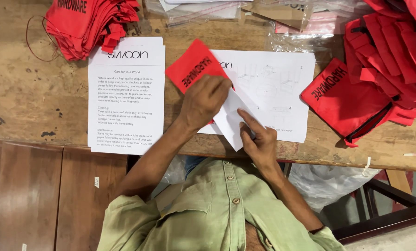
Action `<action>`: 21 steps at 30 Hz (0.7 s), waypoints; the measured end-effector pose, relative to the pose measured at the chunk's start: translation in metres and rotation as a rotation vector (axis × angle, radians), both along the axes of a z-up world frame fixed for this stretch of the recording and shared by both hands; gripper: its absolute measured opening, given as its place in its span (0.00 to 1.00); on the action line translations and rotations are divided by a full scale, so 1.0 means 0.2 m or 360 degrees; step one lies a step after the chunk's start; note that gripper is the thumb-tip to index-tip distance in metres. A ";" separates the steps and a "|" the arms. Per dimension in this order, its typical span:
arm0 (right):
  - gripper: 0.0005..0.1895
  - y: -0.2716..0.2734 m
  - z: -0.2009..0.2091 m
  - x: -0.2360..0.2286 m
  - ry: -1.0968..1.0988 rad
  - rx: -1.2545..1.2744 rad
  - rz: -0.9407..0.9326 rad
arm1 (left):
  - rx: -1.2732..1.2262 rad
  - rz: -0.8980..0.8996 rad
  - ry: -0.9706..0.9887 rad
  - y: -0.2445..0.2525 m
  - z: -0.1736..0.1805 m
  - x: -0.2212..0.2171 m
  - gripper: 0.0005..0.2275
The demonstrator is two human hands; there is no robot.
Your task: The person sits at a workbench and inserts folded white paper instruction sheets into small red zippered pouches, one pouch at a time, taking each pouch from a stack and placing the filled pouch back on the pile. They occasionally smooth and align the papers before sliding them into a pouch.
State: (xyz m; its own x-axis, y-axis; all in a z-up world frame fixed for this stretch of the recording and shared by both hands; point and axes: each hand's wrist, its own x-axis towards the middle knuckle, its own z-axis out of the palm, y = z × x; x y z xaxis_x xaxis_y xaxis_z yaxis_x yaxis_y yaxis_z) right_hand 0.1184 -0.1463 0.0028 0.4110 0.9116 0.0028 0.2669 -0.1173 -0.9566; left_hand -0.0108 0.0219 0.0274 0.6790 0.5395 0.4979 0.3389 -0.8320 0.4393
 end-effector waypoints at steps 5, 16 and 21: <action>0.26 0.03 0.02 -0.03 -0.0048 0.0026 0.0043 | 0.0436 -0.0025 0.0064 -0.05 -0.03 -0.02 0.10; 0.21 0.05 -0.08 -0.02 0.0430 0.0035 -0.0260 | -0.0064 0.0144 -0.0098 -0.15 0.03 -0.06 0.11; 0.20 0.07 -0.05 0.01 0.0426 0.0386 -0.0392 | -0.0443 0.0480 -0.0515 -0.13 0.03 -0.06 0.15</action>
State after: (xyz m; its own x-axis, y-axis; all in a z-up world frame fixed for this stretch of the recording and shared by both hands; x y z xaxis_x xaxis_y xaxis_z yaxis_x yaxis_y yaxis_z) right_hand 0.1201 -0.1323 -0.0079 0.6313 0.7725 0.0686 -0.0020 0.0901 -0.9959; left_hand -0.0230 -0.0048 0.0342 0.3081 0.8292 0.4664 0.3555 -0.5551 0.7520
